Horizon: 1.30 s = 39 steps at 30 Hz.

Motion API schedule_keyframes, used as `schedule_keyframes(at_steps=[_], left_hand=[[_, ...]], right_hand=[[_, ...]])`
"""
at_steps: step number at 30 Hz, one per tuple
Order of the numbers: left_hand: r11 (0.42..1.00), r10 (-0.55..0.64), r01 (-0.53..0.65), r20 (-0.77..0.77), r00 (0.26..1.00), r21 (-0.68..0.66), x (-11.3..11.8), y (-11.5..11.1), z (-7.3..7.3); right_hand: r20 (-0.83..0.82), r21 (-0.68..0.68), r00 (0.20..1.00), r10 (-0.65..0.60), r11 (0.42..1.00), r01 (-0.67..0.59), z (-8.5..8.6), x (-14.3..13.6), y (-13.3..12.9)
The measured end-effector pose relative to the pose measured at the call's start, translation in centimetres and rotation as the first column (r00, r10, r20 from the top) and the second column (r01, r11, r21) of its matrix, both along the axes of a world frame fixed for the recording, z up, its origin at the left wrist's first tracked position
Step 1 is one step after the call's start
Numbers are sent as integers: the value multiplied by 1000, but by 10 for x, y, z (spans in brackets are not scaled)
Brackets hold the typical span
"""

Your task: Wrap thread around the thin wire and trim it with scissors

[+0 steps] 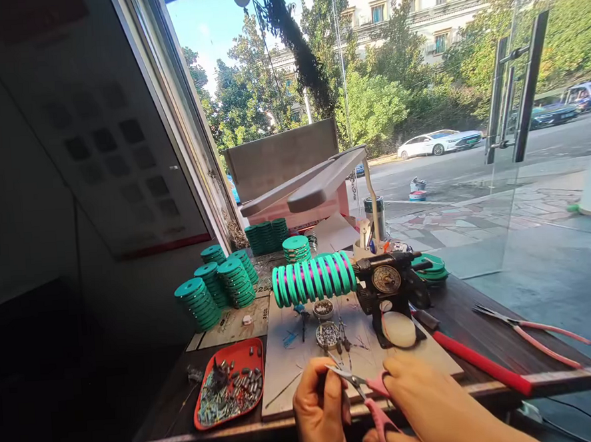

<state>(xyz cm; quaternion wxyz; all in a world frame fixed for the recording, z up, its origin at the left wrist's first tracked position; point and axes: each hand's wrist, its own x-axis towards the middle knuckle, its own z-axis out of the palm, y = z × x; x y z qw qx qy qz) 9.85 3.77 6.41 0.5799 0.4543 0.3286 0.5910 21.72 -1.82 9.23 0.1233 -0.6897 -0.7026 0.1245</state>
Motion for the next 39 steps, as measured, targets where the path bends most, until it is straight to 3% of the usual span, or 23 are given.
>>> schedule_keyframes(at_steps=[17, 28, 39], left_hand=[[997, 36, -28, 106, 994, -76, 5, -2, 0], [997, 71, -71, 18, 997, -22, 6, -2, -2], [995, 96, -95, 21, 995, -22, 5, -3, -1]], right_hand=[[60, 61, 998, -15, 998, 11, -12, 0, 3], [60, 22, 998, -9, 1000, 8, -4, -1, 1], [89, 73, 996, 5, 997, -12, -13, 1, 3]])
